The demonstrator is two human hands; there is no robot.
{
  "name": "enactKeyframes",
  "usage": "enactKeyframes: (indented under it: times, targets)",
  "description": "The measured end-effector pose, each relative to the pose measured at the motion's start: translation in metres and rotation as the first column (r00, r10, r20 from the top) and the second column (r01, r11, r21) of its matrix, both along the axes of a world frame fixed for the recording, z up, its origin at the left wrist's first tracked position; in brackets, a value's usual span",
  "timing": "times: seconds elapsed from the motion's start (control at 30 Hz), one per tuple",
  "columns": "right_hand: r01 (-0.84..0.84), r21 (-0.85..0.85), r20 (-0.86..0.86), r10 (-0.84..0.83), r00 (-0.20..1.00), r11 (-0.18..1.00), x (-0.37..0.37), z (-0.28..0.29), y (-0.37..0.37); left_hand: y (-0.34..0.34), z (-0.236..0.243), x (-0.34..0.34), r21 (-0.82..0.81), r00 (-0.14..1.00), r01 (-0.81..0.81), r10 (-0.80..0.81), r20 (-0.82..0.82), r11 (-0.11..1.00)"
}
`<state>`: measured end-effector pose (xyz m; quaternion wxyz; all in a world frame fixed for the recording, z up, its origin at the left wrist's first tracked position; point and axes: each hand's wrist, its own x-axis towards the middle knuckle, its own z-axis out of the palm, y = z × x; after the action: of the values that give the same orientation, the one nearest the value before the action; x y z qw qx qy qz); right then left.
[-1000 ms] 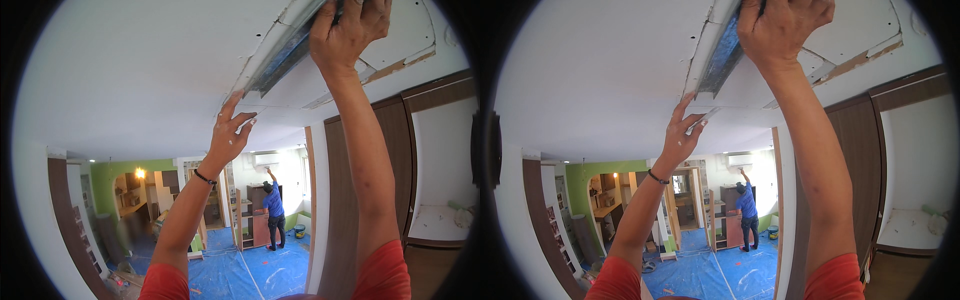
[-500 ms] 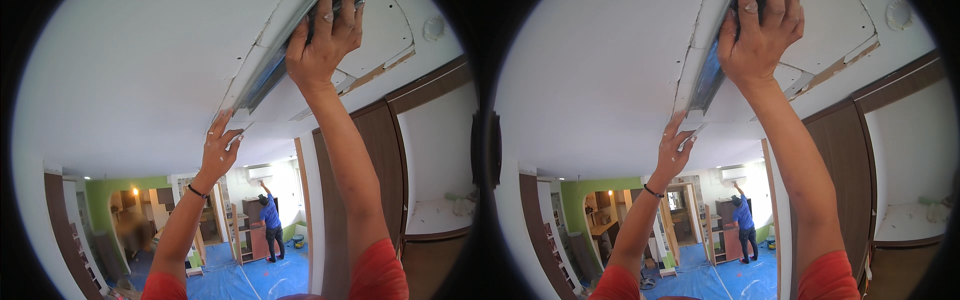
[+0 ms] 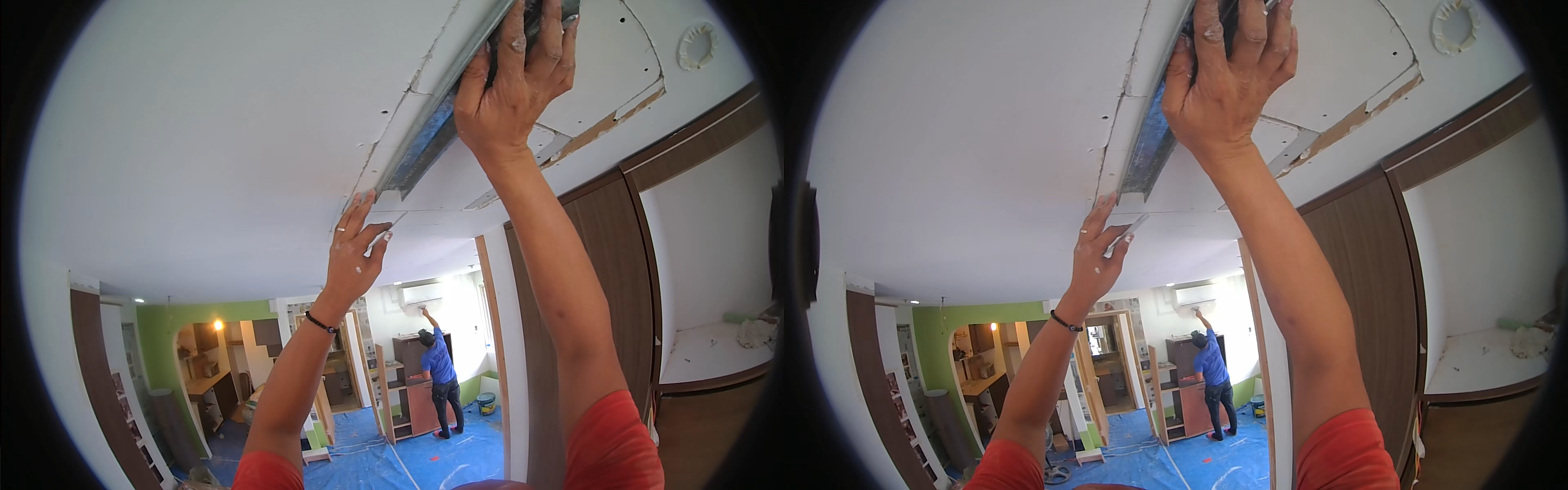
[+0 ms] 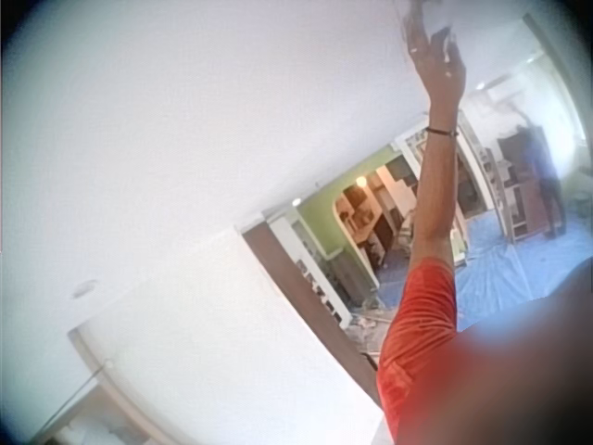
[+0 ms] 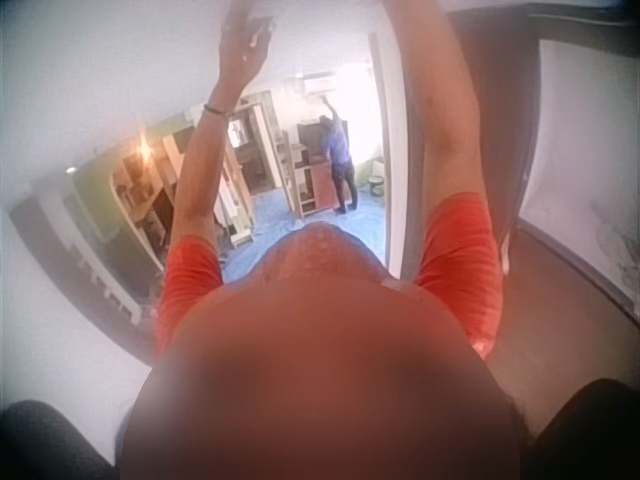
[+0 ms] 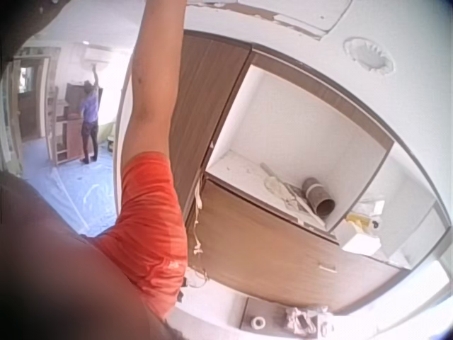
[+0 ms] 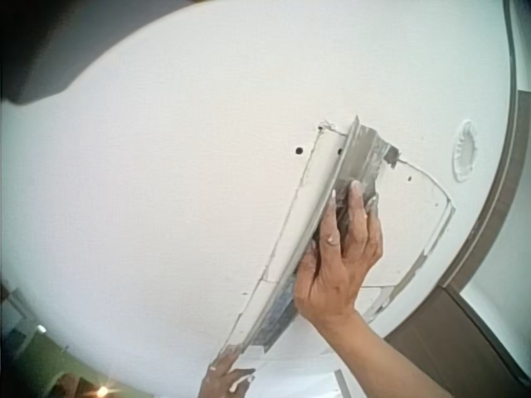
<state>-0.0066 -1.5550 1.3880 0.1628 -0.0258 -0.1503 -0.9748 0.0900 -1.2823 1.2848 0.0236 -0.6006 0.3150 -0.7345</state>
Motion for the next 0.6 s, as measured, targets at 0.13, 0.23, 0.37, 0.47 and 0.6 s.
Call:
enactKeyframes:
  times: [0.13,0.23,0.37,0.47,0.6]
  targets:
    - [-0.047,-0.009,-0.107,0.046,0.993,0.999,-0.008,-0.011,0.005,0.005,-0.004,-0.006,0.009,0.998,0.055,-0.055,0.019,0.998]
    - [-0.028,0.031,-0.13,0.032,0.991,0.999,-0.006,-0.01,0.005,-0.008,-0.023,-0.033,-0.041,0.971,0.235,-0.237,-0.035,0.971]
    - [-0.037,0.007,-0.103,0.037,0.994,0.999,-0.004,-0.009,0.005,-0.038,-0.039,-0.081,-0.095,0.911,0.41,-0.413,-0.013,0.907]
    - [-0.047,0.009,-0.106,0.047,0.993,0.999,-0.008,-0.011,0.004,-0.057,-0.03,-0.115,0.039,0.876,0.466,-0.467,0.119,0.884]
    - [-0.049,0.016,-0.11,0.05,0.993,0.999,-0.004,-0.01,0.002,-0.105,-0.002,-0.159,0.298,0.737,0.48,-0.563,0.373,0.825]
